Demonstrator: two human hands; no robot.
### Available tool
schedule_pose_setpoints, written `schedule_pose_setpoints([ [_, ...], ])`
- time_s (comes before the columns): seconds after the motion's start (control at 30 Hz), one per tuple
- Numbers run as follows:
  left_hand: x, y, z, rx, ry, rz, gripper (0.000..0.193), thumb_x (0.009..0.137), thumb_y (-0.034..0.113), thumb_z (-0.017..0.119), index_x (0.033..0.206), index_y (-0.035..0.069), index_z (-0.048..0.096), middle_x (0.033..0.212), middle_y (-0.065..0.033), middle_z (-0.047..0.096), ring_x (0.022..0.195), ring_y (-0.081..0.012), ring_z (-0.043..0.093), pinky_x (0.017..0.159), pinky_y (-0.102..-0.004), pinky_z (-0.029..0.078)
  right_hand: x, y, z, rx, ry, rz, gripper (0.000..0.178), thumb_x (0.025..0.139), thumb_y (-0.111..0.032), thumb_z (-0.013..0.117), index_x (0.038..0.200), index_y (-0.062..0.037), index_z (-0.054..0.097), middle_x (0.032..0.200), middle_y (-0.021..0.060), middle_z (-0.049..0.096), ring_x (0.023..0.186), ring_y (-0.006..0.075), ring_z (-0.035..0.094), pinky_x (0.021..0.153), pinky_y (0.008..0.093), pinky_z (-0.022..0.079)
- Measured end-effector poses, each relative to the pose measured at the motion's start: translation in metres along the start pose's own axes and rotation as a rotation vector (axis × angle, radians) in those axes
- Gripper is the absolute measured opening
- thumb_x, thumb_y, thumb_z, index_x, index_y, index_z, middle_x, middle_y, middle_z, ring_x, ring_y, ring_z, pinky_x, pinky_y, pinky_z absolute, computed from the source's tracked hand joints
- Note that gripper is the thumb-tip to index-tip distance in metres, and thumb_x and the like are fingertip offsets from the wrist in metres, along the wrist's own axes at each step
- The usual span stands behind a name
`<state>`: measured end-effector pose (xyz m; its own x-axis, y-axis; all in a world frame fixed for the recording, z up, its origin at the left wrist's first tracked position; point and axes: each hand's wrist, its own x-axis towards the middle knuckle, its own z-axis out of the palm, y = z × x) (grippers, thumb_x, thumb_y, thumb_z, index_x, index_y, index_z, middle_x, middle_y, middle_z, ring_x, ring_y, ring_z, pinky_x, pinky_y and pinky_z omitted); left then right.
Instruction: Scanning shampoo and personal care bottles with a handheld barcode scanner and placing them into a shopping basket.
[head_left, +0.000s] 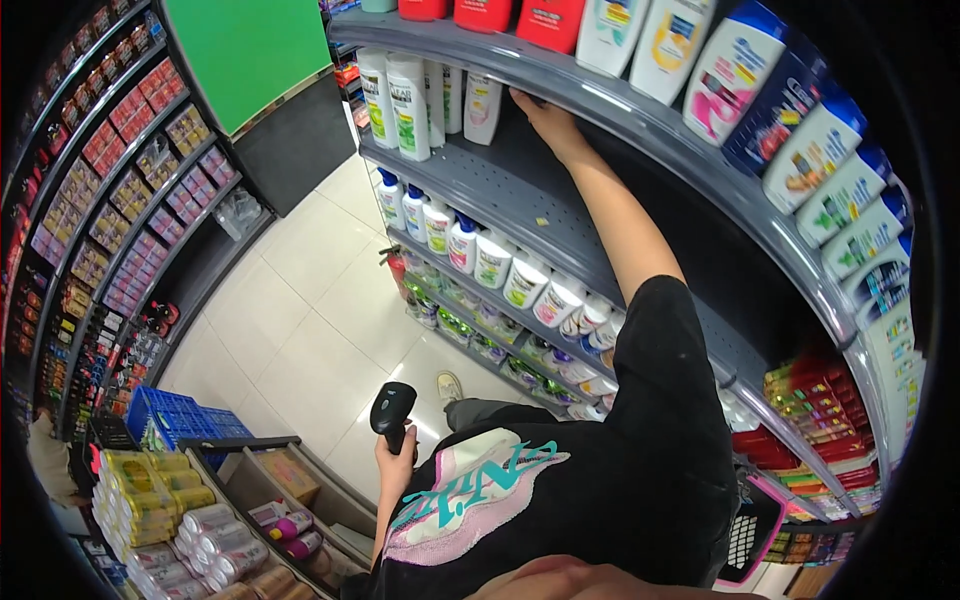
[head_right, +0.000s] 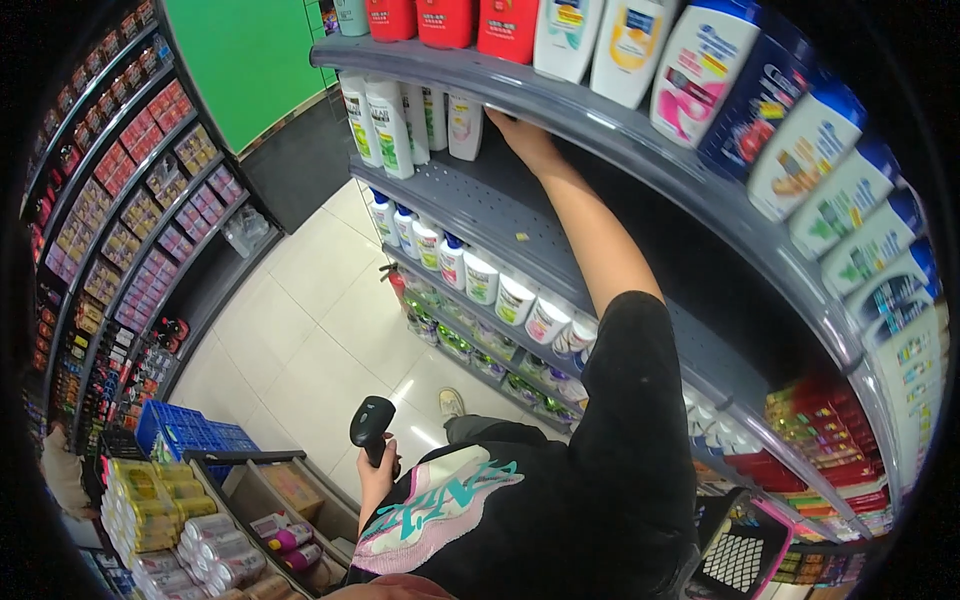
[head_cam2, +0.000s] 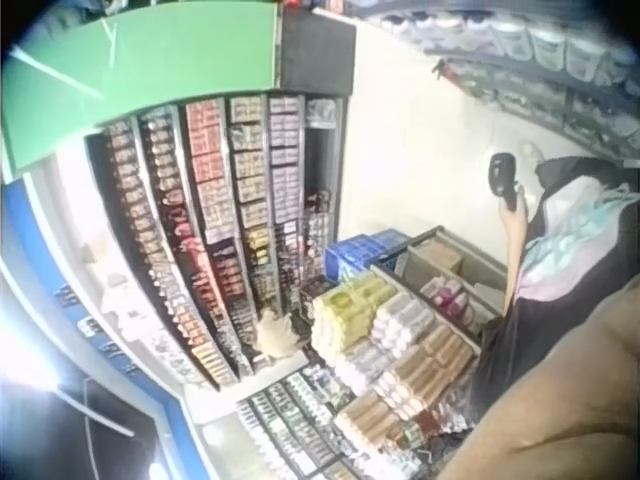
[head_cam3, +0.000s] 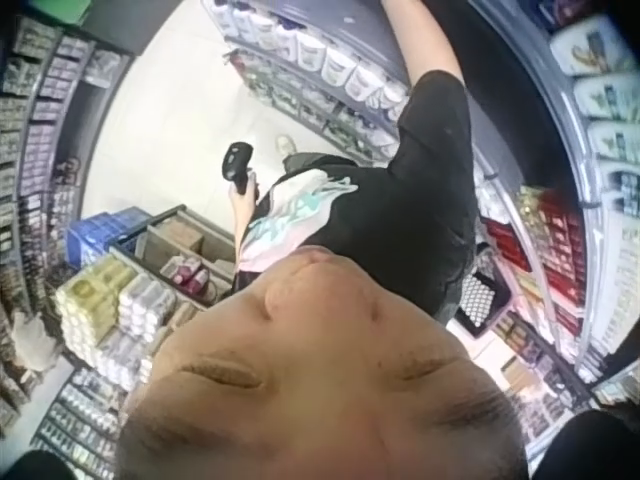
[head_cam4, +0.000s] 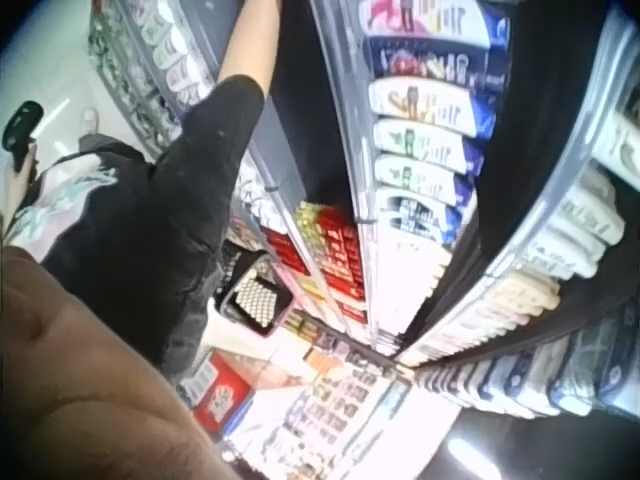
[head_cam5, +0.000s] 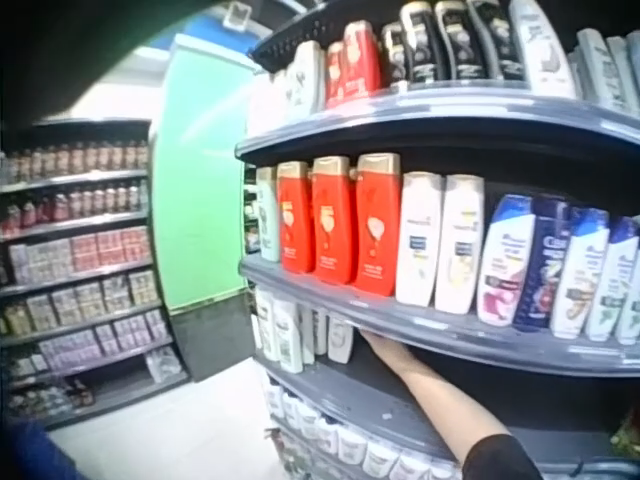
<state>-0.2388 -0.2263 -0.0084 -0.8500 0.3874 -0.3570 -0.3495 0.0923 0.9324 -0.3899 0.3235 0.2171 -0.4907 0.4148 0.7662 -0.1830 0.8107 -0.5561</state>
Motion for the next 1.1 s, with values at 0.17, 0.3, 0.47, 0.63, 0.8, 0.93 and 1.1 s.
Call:
schedule_pose_setpoints([
  [0.17,0.062,0.02,0.002,0.022,-0.012,-0.006,0.024,0.093,0.017,0.068,0.113,0.004,0.062,0.066,0.0015,0.055,0.051,-0.0057,0.047,0.046,-0.0235,0.035,0.026,0.01,0.012,-0.163,-0.03,-0.255,0.044,0.09,-0.023,0.075,0.124,-0.0007,0.06,0.118,0.0133,0.064,0.106,0.0223,0.062,0.093,0.0335,0.05],
  [0.3,0.117,0.046,0.004,0.064,-0.033,0.003,0.021,0.093,0.015,0.068,0.11,0.004,0.063,0.067,0.0044,0.052,0.052,-0.0047,0.044,0.047,-0.0231,0.033,0.033,0.005,0.004,-0.207,-0.108,-0.14,0.045,0.088,-0.024,0.076,0.124,-0.0015,0.06,0.119,0.0128,0.064,0.107,0.0227,0.062,0.094,0.0339,0.05],
  [0.47,0.163,0.073,0.006,0.042,-0.038,-0.007,0.022,0.094,0.017,0.068,0.111,0.004,0.063,0.066,0.0039,0.052,0.053,-0.0046,0.045,0.048,-0.0228,0.034,0.039,-0.008,-0.005,-0.283,-0.209,0.017,0.048,0.085,-0.024,0.079,0.124,-0.0024,0.061,0.119,0.0123,0.065,0.109,0.0232,0.063,0.095,0.0344,0.05],
  [0.63,0.198,0.077,-0.001,0.094,-0.168,-0.063,0.021,0.094,0.017,0.068,0.11,0.004,0.064,0.067,0.0037,0.054,0.054,-0.0048,0.047,0.049,-0.0224,0.036,0.029,-0.041,-0.003,-0.374,-0.275,0.165,0.051,0.082,-0.024,0.081,0.124,-0.0034,0.061,0.12,0.0117,0.065,0.111,0.0237,0.063,0.096,0.0349,0.05],
  [0.8,0.219,0.082,-0.003,0.136,-0.344,-0.039,0.018,0.094,0.016,0.068,0.108,0.005,0.066,0.068,0.0043,0.055,0.056,-0.004,0.047,0.05,-0.0223,0.036,-0.022,-0.087,0.002,-0.344,-0.384,0.376,0.056,0.075,-0.024,0.085,0.123,-0.0048,0.063,0.121,0.0118,0.067,0.111,0.0239,0.065,0.096,0.0349,0.051],
  [0.93,0.237,0.094,-0.007,0.155,-0.557,-0.035,0.018,0.093,0.016,0.069,0.106,0.004,0.066,0.071,0.0044,0.056,0.057,-0.0038,0.048,0.051,-0.0223,0.036,-0.101,-0.137,-0.008,-0.501,-0.358,0.016,0.056,0.074,-0.012,0.08,0.126,-0.0122,0.063,0.125,0.0092,0.066,0.107,0.0274,0.067,0.086,0.0344,0.058],
  [1.1,0.255,0.092,-0.003,0.223,-0.826,0.007,0.016,0.092,0.018,0.071,0.097,0.005,0.065,0.07,0.0057,0.055,0.058,-0.0035,0.048,0.051,-0.0225,0.036,-0.185,-0.233,-0.039,-0.837,-0.451,-0.125,0.049,0.075,-0.006,0.072,0.122,-0.009,0.064,0.127,0.0077,0.066,0.086,0.0195,0.071,0.066,0.0276,0.059],
])
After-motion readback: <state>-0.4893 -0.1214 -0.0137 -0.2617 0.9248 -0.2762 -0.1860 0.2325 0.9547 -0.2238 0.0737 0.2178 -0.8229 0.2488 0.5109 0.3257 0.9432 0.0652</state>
